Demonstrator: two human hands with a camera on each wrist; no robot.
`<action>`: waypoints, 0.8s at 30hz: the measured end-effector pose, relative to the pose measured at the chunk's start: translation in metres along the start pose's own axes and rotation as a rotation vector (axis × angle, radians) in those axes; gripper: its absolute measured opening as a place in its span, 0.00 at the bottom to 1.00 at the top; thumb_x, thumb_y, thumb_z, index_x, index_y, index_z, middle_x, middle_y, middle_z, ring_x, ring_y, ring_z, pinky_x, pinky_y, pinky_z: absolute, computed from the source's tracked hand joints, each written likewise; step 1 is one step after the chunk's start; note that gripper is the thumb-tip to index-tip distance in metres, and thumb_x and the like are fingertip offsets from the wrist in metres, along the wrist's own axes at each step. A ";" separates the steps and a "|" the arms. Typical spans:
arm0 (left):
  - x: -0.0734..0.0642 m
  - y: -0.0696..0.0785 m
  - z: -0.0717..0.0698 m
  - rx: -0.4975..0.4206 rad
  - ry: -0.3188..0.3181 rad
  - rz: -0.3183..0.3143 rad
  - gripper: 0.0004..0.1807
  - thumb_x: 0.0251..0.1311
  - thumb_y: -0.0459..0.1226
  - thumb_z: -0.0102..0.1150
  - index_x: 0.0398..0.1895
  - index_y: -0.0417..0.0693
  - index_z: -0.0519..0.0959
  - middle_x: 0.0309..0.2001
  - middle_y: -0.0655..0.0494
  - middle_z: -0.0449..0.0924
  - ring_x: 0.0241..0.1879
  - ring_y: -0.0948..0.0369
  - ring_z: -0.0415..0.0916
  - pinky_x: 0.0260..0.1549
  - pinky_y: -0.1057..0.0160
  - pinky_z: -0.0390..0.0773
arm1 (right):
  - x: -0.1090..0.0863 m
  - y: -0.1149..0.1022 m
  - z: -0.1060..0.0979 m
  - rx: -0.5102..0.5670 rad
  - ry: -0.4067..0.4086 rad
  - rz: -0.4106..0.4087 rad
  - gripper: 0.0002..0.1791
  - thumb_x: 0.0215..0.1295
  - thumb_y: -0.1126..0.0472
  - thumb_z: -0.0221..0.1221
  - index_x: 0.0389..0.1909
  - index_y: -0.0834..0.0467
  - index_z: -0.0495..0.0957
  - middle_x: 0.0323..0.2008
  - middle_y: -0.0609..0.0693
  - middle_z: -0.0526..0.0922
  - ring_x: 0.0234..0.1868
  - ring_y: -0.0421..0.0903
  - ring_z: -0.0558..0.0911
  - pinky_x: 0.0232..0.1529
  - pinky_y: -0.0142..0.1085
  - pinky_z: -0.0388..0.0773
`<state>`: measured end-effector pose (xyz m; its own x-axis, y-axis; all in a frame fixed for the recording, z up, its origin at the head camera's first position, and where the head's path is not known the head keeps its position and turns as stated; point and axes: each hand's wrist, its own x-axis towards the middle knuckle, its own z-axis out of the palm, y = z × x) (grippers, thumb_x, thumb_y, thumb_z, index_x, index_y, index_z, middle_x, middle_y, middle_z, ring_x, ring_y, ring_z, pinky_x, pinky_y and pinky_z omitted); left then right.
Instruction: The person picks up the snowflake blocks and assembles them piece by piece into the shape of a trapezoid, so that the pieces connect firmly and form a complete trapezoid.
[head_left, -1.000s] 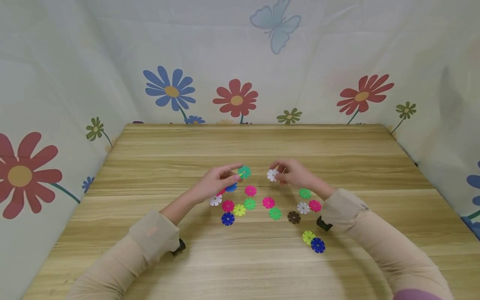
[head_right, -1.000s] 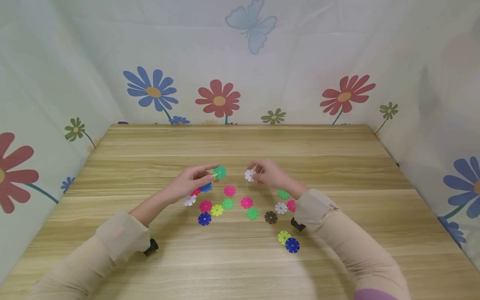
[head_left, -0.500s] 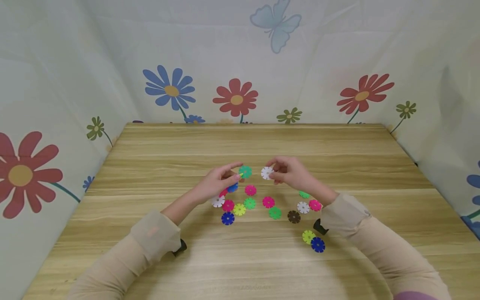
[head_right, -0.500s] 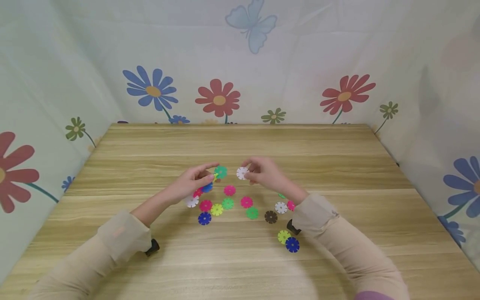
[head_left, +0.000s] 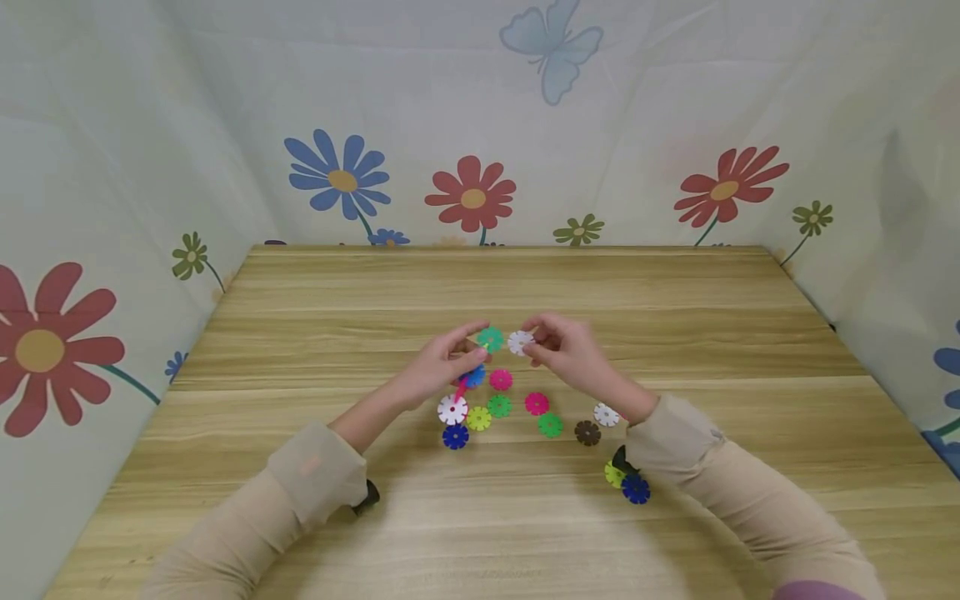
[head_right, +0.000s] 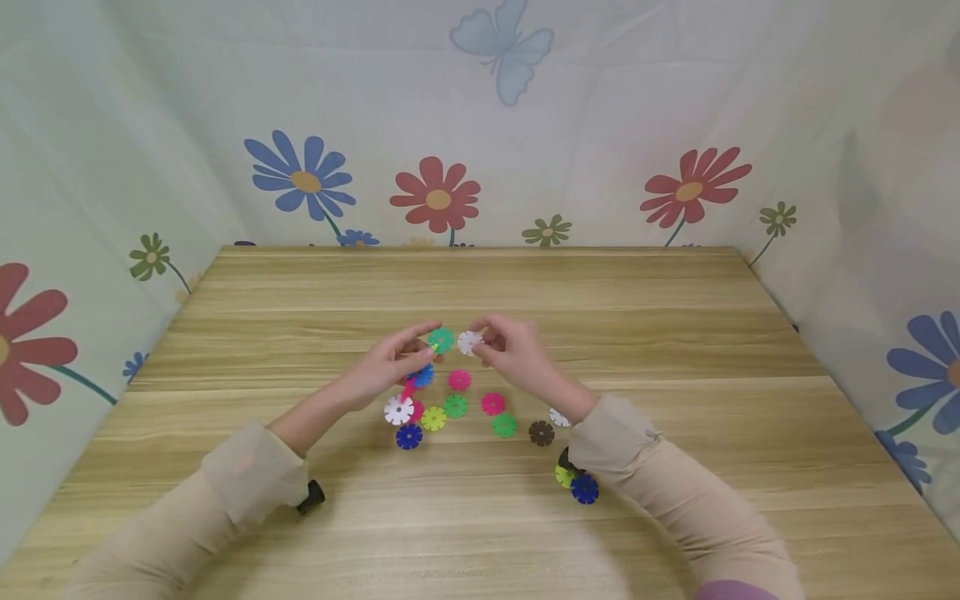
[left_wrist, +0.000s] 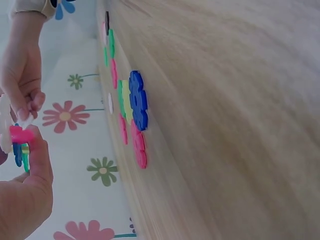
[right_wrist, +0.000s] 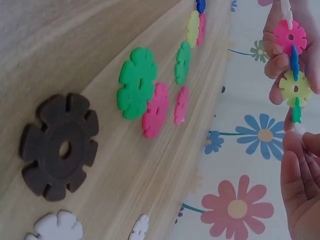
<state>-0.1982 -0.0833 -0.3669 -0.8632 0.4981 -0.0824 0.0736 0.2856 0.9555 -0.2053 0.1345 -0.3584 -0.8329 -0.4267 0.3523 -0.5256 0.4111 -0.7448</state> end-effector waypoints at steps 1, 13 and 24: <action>0.000 0.000 0.000 0.004 -0.002 0.007 0.27 0.64 0.42 0.45 0.65 0.52 0.55 0.48 0.36 0.70 0.35 0.61 0.71 0.30 0.65 0.76 | 0.000 0.000 0.001 -0.006 0.005 -0.004 0.09 0.52 0.72 0.58 0.37 0.67 0.75 0.21 0.57 0.79 0.19 0.44 0.79 0.21 0.28 0.76; -0.003 -0.001 -0.002 0.023 -0.003 0.032 0.26 0.64 0.43 0.44 0.64 0.46 0.59 0.43 0.40 0.76 0.35 0.60 0.72 0.34 0.68 0.71 | 0.000 0.003 0.003 0.016 0.017 -0.057 0.07 0.54 0.73 0.57 0.35 0.67 0.75 0.21 0.60 0.79 0.20 0.51 0.79 0.21 0.35 0.78; -0.007 0.002 -0.003 -0.052 -0.066 0.051 0.27 0.64 0.44 0.43 0.63 0.41 0.60 0.49 0.34 0.73 0.34 0.60 0.74 0.29 0.72 0.71 | -0.003 -0.003 0.003 -0.100 0.007 -0.261 0.06 0.51 0.75 0.58 0.31 0.66 0.78 0.21 0.55 0.80 0.18 0.43 0.78 0.20 0.26 0.75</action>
<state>-0.1934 -0.0892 -0.3639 -0.8238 0.5646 -0.0502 0.0890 0.2163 0.9723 -0.2002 0.1322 -0.3590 -0.6681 -0.5231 0.5292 -0.7368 0.3656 -0.5687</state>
